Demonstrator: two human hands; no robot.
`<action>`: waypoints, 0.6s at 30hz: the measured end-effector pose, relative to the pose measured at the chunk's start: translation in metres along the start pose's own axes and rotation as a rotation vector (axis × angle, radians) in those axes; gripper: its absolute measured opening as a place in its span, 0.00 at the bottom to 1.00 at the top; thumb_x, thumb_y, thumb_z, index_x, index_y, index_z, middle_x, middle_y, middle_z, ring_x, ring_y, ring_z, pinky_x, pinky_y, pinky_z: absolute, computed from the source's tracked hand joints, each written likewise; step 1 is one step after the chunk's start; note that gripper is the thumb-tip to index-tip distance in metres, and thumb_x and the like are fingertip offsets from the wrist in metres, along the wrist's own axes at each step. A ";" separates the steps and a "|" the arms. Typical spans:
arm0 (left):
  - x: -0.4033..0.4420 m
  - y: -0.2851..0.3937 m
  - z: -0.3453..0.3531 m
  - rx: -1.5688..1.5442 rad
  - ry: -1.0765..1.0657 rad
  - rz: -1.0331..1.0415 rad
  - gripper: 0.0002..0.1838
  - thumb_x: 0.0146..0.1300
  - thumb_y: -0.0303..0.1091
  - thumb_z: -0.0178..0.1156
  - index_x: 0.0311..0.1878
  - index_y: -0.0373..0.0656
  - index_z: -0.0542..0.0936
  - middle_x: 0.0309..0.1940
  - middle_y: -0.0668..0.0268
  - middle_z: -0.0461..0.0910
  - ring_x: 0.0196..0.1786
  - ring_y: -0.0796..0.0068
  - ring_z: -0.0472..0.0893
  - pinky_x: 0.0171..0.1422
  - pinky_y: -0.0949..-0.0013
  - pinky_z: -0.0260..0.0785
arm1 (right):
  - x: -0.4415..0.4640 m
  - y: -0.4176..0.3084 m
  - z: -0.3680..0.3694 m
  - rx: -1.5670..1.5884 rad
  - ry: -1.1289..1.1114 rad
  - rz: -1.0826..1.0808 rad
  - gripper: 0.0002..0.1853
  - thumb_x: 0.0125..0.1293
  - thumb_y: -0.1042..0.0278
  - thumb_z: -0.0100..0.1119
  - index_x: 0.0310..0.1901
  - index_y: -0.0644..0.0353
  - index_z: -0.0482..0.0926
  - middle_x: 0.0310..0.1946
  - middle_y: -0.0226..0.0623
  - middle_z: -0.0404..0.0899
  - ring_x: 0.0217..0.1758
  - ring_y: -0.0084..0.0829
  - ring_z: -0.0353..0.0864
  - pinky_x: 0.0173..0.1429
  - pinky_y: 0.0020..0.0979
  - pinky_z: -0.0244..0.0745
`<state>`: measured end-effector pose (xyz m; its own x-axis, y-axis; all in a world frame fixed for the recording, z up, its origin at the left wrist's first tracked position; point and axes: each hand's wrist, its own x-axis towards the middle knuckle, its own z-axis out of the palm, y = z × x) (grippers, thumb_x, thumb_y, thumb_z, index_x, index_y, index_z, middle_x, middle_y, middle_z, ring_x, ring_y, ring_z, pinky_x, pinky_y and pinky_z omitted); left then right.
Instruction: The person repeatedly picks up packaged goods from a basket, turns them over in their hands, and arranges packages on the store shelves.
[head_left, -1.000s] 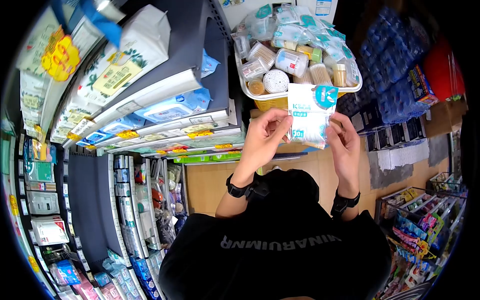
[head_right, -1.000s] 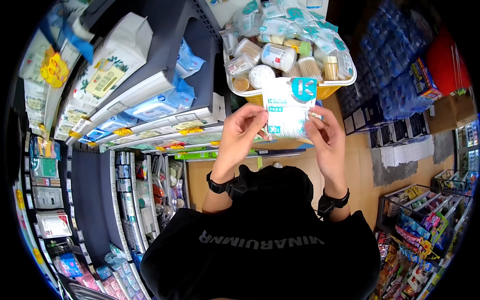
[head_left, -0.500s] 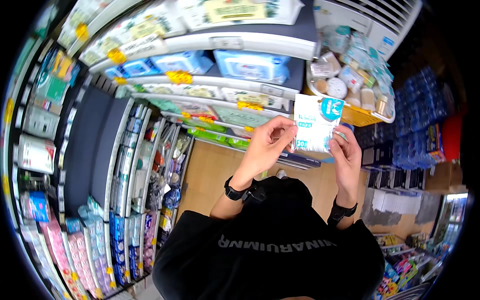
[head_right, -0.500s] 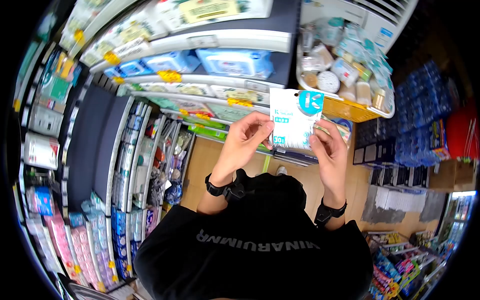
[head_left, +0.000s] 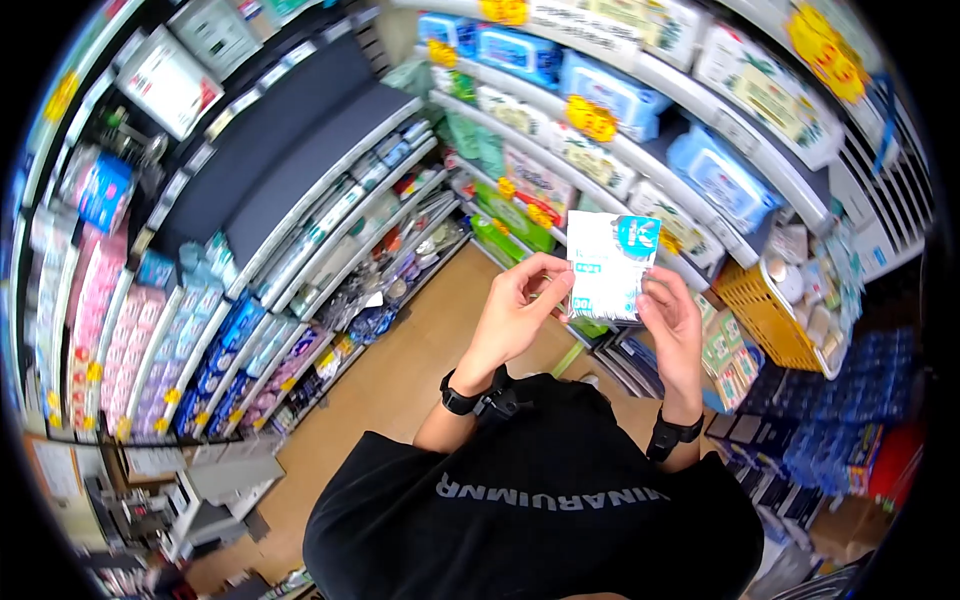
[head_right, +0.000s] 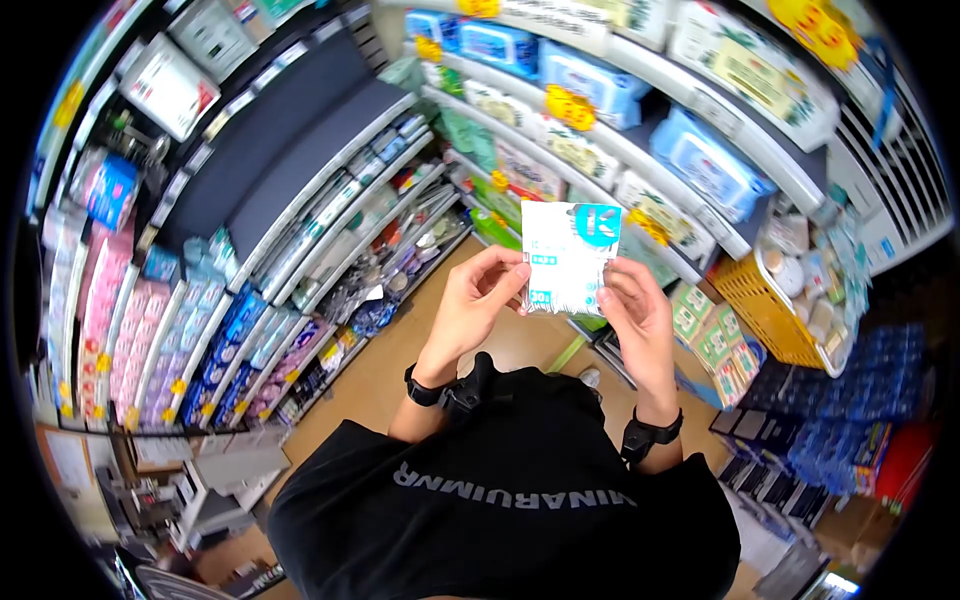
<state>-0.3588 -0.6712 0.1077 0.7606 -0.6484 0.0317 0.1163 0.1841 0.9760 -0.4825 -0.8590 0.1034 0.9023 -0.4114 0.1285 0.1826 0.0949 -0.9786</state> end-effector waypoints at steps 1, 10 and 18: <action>-0.008 0.002 -0.012 0.010 0.040 0.010 0.11 0.74 0.33 0.61 0.50 0.34 0.81 0.34 0.68 0.82 0.34 0.83 0.80 0.37 0.75 0.77 | 0.003 0.004 0.010 -0.005 -0.042 0.022 0.18 0.72 0.78 0.59 0.62 0.66 0.71 0.49 0.33 0.81 0.54 0.21 0.78 0.58 0.24 0.72; -0.066 0.006 -0.104 0.002 0.314 0.048 0.11 0.74 0.33 0.60 0.49 0.32 0.80 0.33 0.68 0.83 0.33 0.83 0.81 0.38 0.76 0.76 | 0.022 0.023 0.108 -0.006 -0.287 0.096 0.20 0.71 0.80 0.58 0.63 0.65 0.70 0.50 0.35 0.80 0.54 0.22 0.79 0.57 0.25 0.73; -0.090 0.005 -0.152 0.034 0.547 0.046 0.11 0.73 0.32 0.61 0.49 0.32 0.81 0.31 0.67 0.83 0.31 0.84 0.80 0.37 0.76 0.76 | 0.050 0.042 0.166 -0.020 -0.458 0.189 0.16 0.74 0.76 0.55 0.61 0.67 0.72 0.51 0.40 0.81 0.54 0.22 0.79 0.59 0.25 0.73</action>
<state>-0.3294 -0.4997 0.0766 0.9865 -0.1602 -0.0335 0.0616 0.1737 0.9829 -0.3652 -0.7249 0.0957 0.9986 0.0527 0.0012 -0.0046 0.1107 -0.9938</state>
